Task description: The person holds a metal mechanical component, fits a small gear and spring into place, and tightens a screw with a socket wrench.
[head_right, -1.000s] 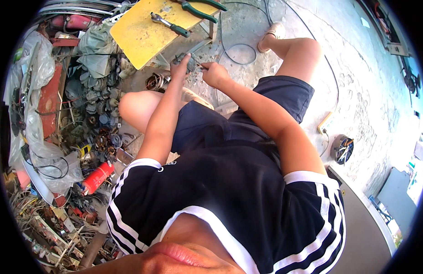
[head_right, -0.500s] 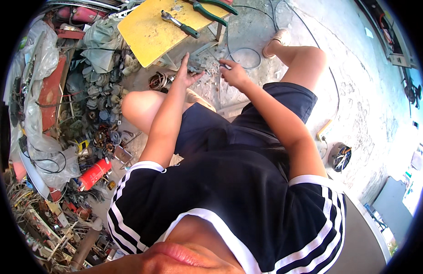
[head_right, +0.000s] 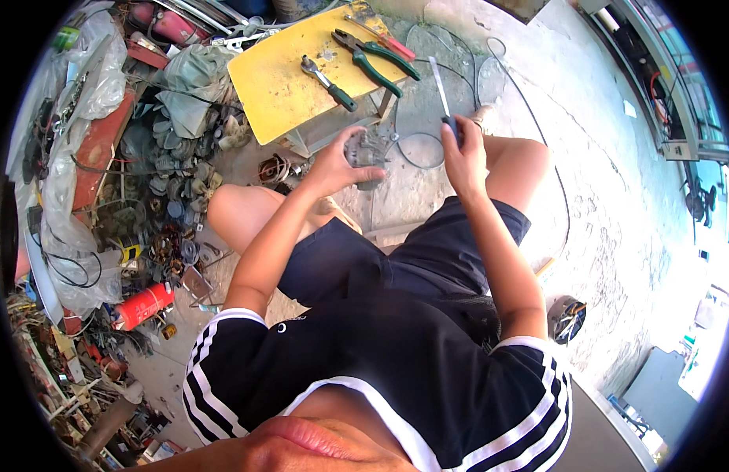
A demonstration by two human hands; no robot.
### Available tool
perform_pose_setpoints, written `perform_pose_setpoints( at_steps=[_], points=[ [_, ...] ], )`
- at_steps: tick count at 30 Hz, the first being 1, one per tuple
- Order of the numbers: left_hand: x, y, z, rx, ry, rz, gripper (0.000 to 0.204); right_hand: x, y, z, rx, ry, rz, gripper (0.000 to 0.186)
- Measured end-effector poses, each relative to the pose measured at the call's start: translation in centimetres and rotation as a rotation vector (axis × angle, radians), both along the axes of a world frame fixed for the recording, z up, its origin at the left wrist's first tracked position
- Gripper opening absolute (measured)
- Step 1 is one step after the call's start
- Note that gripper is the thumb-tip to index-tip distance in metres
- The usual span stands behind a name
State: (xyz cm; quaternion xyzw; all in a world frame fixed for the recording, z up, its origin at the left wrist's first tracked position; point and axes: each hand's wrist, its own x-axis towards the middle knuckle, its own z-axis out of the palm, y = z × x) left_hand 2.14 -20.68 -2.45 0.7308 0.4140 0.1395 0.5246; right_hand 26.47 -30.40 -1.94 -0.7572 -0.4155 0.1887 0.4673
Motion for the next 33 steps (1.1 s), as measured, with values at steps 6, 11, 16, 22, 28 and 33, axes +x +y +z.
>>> perform_pose_setpoints(
  at_steps=[6, 11, 16, 22, 28, 33],
  points=[
    [-3.7, 7.1, 6.5, 0.503, -0.137, 0.117, 0.108, -1.0, 11.6, -0.4, 0.14, -0.354, 0.163, 0.03],
    [-6.4, 12.2, 5.6, 0.617, -0.108, 0.293, 0.107, -3.0, 18.0, -1.4, 0.11, -0.564, 0.129, 0.032],
    [-7.5, 12.6, 3.9, 0.656, -0.137, 0.371, 0.104, -4.0, 17.9, -0.9, 0.123, -0.703, 0.123, 0.03],
    [-7.6, 13.5, 1.8, 0.84, -0.055, 0.418, 0.108, -9.0, 15.7, 1.8, 0.04, -0.535, 0.438, 0.031],
    [-7.8, 13.2, 2.2, 0.92, 0.126, 0.408, 0.109, -10.6, 16.4, 0.3, -0.245, -0.664, 0.441, 0.033],
    [-9.6, 14.2, 1.4, 0.556, 0.008, 0.364, 0.095, -10.2, 16.9, -0.3, -0.126, -0.564, 0.341, 0.024]
  ],
)
